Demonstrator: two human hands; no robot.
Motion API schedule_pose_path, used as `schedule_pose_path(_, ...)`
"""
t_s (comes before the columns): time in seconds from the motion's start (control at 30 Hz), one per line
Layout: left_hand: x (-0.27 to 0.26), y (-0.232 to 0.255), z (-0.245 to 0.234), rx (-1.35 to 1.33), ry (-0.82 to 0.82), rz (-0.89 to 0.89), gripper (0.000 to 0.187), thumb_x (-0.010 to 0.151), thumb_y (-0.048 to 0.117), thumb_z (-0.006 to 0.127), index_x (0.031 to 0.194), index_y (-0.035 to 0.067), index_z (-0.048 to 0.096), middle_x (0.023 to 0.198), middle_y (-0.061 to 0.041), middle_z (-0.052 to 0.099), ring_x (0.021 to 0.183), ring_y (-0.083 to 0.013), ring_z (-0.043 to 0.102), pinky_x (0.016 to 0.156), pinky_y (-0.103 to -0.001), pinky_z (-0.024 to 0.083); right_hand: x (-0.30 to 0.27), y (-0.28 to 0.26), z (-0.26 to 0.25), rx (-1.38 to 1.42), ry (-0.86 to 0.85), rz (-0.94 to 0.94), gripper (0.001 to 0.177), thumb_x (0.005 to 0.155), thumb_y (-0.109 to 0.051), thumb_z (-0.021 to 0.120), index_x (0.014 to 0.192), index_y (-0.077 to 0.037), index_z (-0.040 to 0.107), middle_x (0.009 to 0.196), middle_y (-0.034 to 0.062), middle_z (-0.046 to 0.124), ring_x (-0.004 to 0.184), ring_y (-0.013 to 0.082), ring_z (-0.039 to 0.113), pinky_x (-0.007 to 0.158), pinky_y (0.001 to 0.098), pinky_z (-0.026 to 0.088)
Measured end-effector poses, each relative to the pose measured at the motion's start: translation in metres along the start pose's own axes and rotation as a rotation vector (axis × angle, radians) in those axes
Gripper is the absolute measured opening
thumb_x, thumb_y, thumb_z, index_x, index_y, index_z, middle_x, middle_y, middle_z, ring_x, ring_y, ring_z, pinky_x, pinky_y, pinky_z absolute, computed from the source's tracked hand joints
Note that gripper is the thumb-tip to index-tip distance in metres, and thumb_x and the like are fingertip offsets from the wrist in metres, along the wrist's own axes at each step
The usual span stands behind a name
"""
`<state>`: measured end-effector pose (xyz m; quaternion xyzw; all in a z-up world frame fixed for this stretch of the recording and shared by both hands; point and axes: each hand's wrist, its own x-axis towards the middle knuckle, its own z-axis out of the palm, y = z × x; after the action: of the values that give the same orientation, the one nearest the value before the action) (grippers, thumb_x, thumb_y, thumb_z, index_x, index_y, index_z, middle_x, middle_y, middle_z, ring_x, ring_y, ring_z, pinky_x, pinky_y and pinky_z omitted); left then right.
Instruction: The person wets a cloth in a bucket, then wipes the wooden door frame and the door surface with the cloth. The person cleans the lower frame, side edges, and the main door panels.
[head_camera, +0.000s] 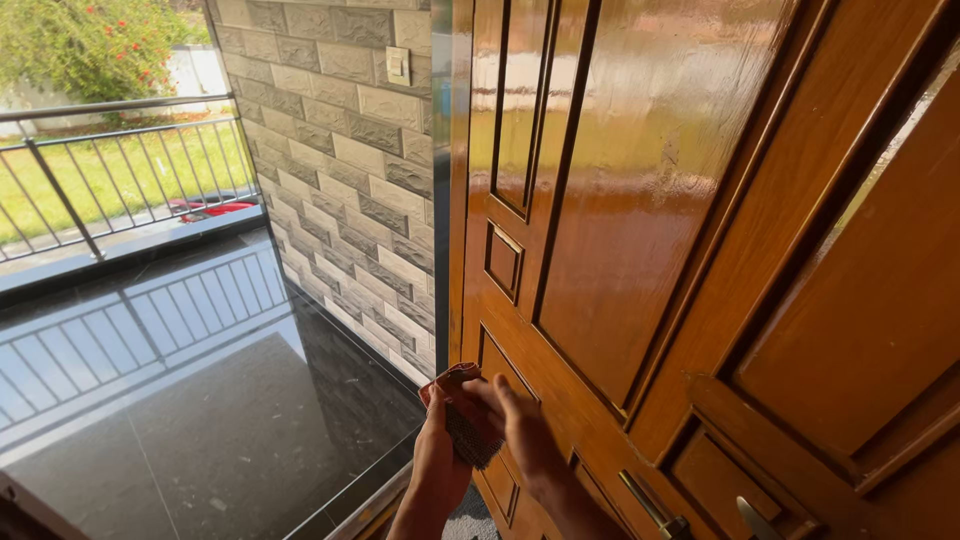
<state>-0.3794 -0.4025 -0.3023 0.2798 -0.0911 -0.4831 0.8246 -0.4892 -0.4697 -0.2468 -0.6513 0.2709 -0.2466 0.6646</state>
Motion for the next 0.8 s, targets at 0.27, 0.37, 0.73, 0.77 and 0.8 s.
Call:
schedule_pose_path(0.27,-0.037,-0.001,0.047,0.018,0.003,-0.177,0.064,0.102,0.057,0.027,0.138,0.011,0.051,0.125,-0.018,0.066,0.110,-0.0299,0.070,0.091,-0.048,0.062,-0.016,0.026,-0.047,-0.119,0.404,-0.170,0.027,0.093,-0.014,0.060,0.115,-0.003,0.073,0.113,0.0107,0.077,0.107,0.0194,0.072,0.094,0.0307,0.056)
schedule_pose_path(0.37,-0.024,-0.001,0.051,0.004,0.012,-0.244,0.066,0.101,0.058,0.029,0.137,0.008,0.052,0.125,-0.018,0.067,0.109,-0.0294,0.072,0.092,-0.048,0.062,-0.010,0.032,-0.053,-0.143,0.484,-0.123,0.027,0.092,-0.012,0.062,0.116,-0.005,0.071,0.112,0.0090,0.077,0.106,0.0181,0.072,0.091,0.0310,0.055)
schedule_pose_path(0.73,0.108,-0.024,-0.060,0.159,0.051,-0.271,0.039,0.104,0.025,0.045,0.132,0.001,0.058,0.111,-0.015,0.070,0.095,-0.0274,0.072,0.081,-0.044,0.061,0.028,0.071,-0.056,-0.051,0.608,-0.022,0.028,0.094,-0.014,0.060,0.118,-0.003,0.072,0.110,0.0111,0.076,0.094,0.0208,0.064,0.085,0.0314,0.051)
schedule_pose_path(0.77,0.119,-0.024,-0.066,0.213,0.060,-0.283,0.038,0.104,0.023,0.046,0.133,0.001,0.058,0.113,-0.015,0.070,0.096,-0.0272,0.072,0.081,-0.044,0.062,0.026,0.073,-0.054,-0.057,0.613,0.000,0.028,0.094,-0.014,0.060,0.118,-0.004,0.072,0.111,0.0102,0.076,0.095,0.0203,0.064,0.086,0.0314,0.051)
schedule_pose_path(0.8,0.128,-0.025,-0.071,0.267,0.069,-0.295,0.037,0.104,0.022,0.048,0.133,0.001,0.058,0.114,-0.016,0.070,0.097,-0.0270,0.072,0.082,-0.044,0.062,0.024,0.073,-0.052,-0.064,0.619,0.022,0.027,0.094,-0.014,0.060,0.117,-0.004,0.071,0.111,0.0093,0.077,0.095,0.0198,0.064,0.086,0.0315,0.052)
